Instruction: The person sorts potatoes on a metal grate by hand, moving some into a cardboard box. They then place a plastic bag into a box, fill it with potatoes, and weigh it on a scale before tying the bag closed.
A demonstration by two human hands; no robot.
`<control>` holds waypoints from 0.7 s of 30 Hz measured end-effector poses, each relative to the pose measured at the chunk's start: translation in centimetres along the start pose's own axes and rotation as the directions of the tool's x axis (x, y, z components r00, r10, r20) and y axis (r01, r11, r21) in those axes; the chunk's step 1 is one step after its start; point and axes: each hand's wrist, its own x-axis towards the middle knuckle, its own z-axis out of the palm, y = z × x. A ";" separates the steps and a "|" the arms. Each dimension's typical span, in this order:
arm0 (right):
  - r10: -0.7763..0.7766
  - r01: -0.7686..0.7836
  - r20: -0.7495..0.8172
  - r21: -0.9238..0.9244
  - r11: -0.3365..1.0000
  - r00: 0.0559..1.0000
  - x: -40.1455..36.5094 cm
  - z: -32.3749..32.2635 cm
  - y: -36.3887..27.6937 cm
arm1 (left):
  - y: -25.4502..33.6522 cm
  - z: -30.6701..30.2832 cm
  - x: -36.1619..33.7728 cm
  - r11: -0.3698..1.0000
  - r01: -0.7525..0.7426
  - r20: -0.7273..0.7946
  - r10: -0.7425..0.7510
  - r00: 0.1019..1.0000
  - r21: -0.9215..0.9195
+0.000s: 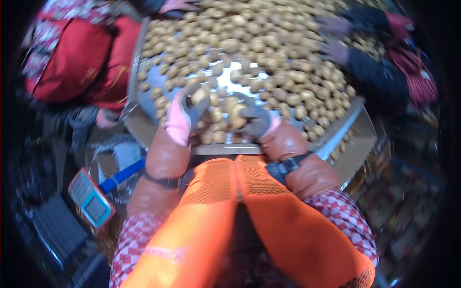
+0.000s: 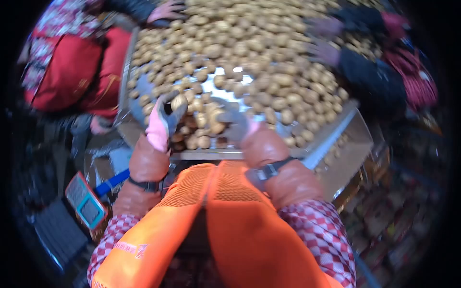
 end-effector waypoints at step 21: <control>-0.302 -0.211 -0.918 -0.358 0.910 0.256 -25.6 -7.4 -10.2 | 3.4 5.5 1.5 0.814 -0.448 0.430 0.277 0.859 0.369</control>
